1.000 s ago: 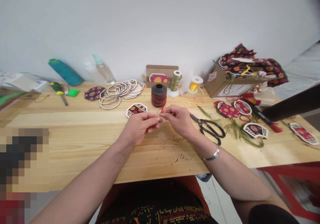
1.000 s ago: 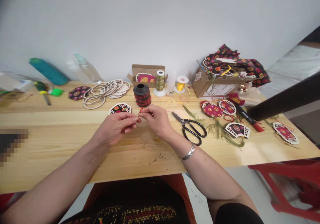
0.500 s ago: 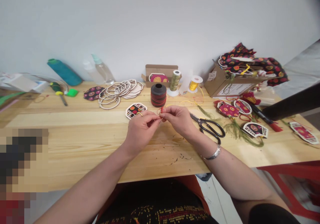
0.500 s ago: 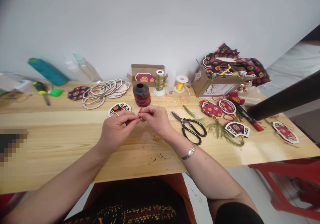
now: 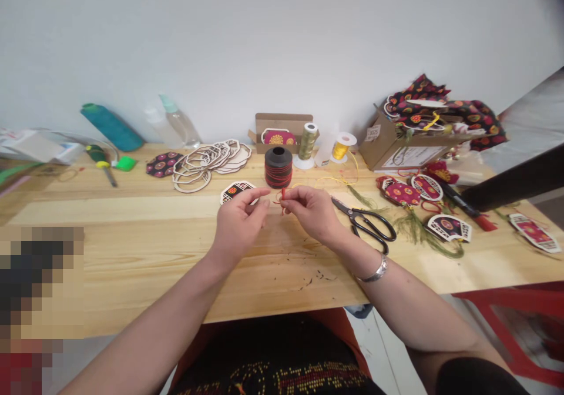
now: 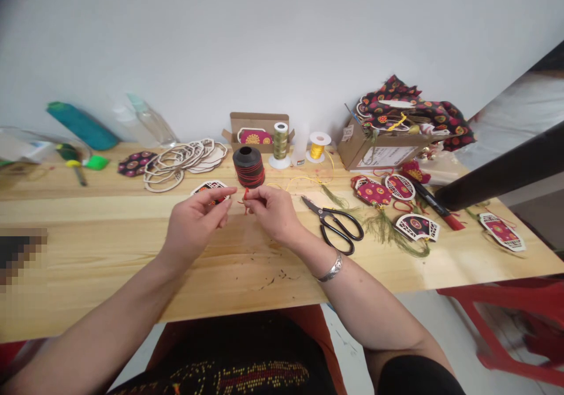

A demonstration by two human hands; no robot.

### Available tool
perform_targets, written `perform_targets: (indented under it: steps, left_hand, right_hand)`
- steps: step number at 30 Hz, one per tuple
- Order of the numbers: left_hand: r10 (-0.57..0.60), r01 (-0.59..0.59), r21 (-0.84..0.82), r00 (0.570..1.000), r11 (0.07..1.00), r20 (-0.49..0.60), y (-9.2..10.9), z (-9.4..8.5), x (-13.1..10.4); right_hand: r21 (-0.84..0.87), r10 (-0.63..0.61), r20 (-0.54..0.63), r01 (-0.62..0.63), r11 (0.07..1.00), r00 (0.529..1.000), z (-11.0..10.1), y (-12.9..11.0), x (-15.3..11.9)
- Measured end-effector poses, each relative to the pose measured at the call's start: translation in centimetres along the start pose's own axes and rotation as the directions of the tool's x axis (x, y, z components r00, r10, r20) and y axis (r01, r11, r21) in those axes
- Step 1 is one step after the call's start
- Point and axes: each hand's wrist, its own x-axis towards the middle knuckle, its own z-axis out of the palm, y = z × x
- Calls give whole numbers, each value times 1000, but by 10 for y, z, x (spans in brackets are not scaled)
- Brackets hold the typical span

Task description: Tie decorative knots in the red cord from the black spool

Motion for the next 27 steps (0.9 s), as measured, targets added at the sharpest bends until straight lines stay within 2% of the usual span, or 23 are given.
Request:
perform_targets:
  steps: [2,4,7,14,21,27]
  left_hand:
    - [-47,53,-58,994,997,103,2,1,0]
    - [-38,54,-118,990,991,136,3,3,-1]
    - [-9,30,-109,981,994,193,1,4,-1]
    - [-17,21,-18,983,1000,185,0,1,1]
    - [-77,94,-82,979,992,186,3,1,4]
    - [-144,189,-158,954,969,262,-3,0,6]
  right_hand:
    - [-47,-37,1,37,998,999,1,0,-1]
    - [-64,-50,6,50,997,999,1,1,-2]
    - [-83,-50,6,50,995,999,2,0,-2]
    - [-69,-38,32,40,997,999,0,0,-1]
    - [-45,-7,81,11,999,997,-2,-1,-1]
    - [-59,-1,86,6,998,996,-2,-3,-1]
